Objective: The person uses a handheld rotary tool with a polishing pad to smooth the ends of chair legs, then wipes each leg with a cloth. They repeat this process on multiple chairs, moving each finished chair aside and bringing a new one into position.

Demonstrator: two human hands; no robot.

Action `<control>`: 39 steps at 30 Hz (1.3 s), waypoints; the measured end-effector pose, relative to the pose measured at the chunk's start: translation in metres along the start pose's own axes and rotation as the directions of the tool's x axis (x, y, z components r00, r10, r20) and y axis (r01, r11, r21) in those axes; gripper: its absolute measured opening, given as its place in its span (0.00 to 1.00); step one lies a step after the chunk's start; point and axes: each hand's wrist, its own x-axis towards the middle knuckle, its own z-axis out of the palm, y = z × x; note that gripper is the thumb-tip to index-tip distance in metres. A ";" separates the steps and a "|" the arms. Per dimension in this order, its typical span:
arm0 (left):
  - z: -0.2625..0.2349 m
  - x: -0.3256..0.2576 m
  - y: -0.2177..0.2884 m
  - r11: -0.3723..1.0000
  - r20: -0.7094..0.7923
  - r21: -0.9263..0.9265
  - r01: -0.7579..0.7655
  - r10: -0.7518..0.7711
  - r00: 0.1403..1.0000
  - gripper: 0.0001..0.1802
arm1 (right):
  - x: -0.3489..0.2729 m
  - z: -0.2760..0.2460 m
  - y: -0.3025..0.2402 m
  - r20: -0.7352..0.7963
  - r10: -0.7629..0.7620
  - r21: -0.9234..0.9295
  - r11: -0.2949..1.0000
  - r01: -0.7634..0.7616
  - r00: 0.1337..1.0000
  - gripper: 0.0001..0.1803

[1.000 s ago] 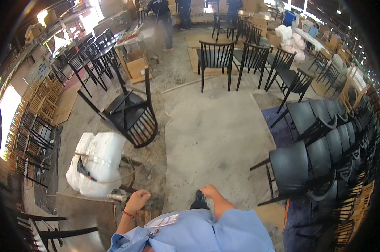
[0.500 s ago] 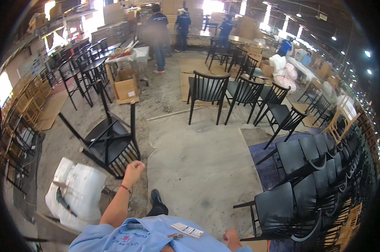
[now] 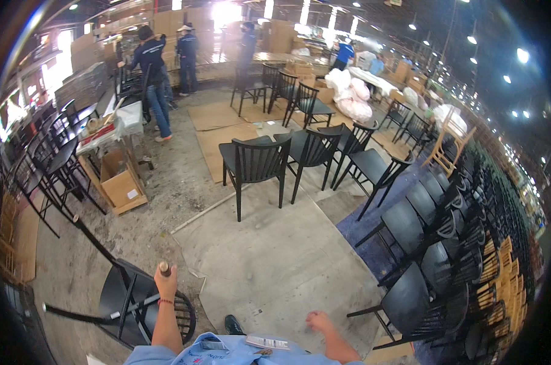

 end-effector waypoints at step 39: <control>0.055 0.082 0.384 0.340 -0.037 -0.921 -0.189 0.407 0.913 0.14 | 0.162 -0.307 -0.247 0.311 -0.706 0.910 0.415 0.016 0.636 0.14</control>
